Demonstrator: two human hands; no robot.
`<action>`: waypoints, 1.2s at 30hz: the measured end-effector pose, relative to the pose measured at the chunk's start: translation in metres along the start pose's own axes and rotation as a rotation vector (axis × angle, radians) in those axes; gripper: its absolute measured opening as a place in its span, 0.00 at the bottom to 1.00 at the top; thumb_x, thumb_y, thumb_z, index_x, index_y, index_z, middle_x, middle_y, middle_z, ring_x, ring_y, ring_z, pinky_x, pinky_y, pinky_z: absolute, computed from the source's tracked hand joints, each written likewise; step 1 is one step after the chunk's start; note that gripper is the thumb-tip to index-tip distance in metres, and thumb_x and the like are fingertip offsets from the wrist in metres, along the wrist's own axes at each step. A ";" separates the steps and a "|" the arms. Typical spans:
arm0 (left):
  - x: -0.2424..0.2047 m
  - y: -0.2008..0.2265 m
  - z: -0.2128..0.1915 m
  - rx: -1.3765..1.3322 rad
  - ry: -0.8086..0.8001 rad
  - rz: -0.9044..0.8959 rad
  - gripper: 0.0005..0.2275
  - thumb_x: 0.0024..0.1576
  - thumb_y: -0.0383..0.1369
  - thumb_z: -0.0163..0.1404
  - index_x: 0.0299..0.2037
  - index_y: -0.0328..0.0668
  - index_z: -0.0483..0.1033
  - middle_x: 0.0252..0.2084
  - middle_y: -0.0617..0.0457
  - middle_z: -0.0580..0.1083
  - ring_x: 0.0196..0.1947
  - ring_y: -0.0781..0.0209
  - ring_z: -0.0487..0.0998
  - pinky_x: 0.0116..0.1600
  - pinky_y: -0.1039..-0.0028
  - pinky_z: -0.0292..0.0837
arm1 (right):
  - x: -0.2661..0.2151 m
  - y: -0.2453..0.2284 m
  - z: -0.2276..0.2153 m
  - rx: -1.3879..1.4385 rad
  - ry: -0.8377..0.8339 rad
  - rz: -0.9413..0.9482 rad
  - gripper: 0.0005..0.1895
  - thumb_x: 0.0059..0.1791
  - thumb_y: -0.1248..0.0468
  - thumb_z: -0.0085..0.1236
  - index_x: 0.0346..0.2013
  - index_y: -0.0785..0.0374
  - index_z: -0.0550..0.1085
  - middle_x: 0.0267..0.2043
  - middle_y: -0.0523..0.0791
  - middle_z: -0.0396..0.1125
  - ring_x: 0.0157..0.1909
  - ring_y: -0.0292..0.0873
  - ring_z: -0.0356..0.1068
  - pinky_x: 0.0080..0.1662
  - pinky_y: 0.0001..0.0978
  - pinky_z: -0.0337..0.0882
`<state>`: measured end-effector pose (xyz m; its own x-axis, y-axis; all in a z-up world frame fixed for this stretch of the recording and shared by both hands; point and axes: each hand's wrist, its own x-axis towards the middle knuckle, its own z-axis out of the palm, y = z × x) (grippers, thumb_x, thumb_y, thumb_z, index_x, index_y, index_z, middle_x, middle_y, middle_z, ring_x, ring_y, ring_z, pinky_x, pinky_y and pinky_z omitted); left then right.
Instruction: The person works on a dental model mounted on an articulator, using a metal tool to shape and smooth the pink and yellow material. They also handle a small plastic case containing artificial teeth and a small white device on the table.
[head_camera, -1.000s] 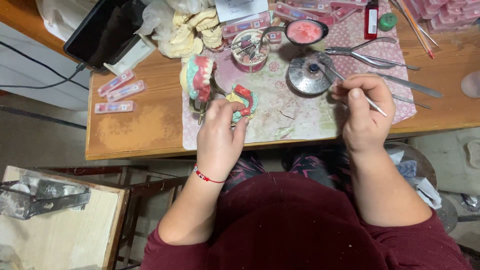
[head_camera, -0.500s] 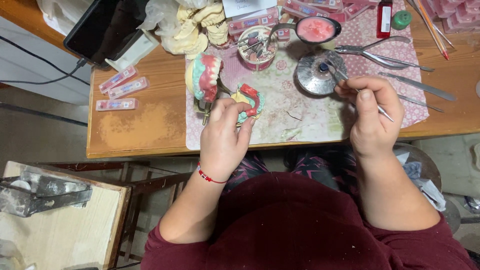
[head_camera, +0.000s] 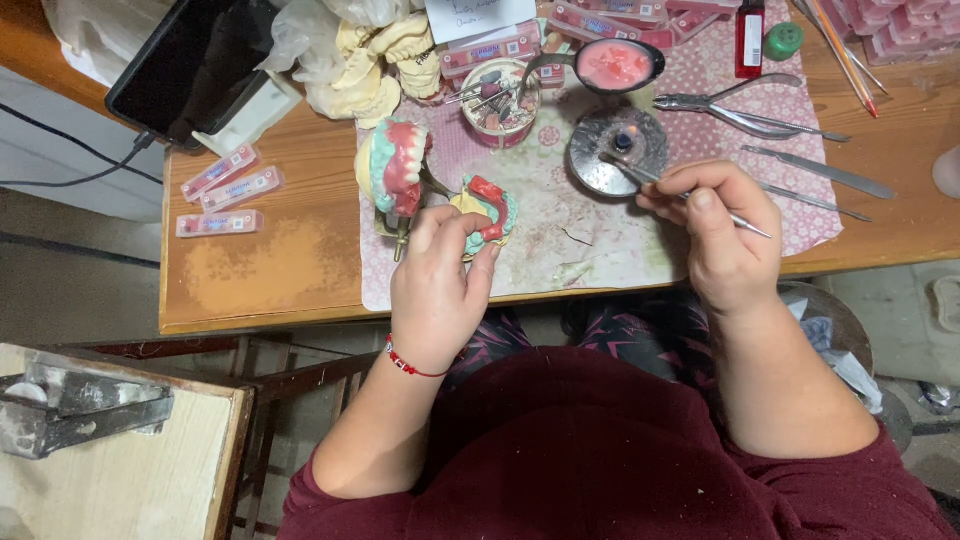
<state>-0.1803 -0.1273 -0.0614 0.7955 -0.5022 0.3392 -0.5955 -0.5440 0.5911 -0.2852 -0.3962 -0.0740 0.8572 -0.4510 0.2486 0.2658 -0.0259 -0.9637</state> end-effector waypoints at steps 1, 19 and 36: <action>0.001 0.001 -0.002 0.000 0.001 0.001 0.10 0.61 0.36 0.52 0.51 0.46 0.75 0.52 0.46 0.70 0.52 0.46 0.76 0.45 0.54 0.75 | 0.003 0.002 0.004 0.000 0.000 -0.001 0.18 0.60 0.57 0.47 0.49 0.73 0.69 0.50 0.54 0.68 0.50 0.51 0.76 0.56 0.34 0.80; 0.002 0.002 -0.004 0.005 0.004 -0.030 0.09 0.60 0.35 0.56 0.49 0.53 0.75 0.48 0.54 0.71 0.41 0.40 0.81 0.43 0.51 0.78 | 0.011 0.011 0.008 -0.029 -0.023 -0.347 0.19 0.55 0.60 0.45 0.36 0.77 0.74 0.31 0.59 0.68 0.35 0.48 0.70 0.41 0.33 0.71; 0.004 0.003 -0.006 -0.033 -0.044 -0.063 0.10 0.59 0.36 0.56 0.49 0.55 0.74 0.48 0.54 0.71 0.44 0.40 0.81 0.45 0.51 0.78 | -0.029 -0.008 0.051 -0.419 -0.118 -0.564 0.13 0.47 0.68 0.70 0.44 0.72 0.82 0.41 0.57 0.76 0.44 0.59 0.79 0.45 0.49 0.79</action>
<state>-0.1780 -0.1267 -0.0536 0.8251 -0.4971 0.2685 -0.5398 -0.5534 0.6343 -0.2897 -0.3378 -0.0686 0.6876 -0.1689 0.7062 0.5110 -0.5783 -0.6359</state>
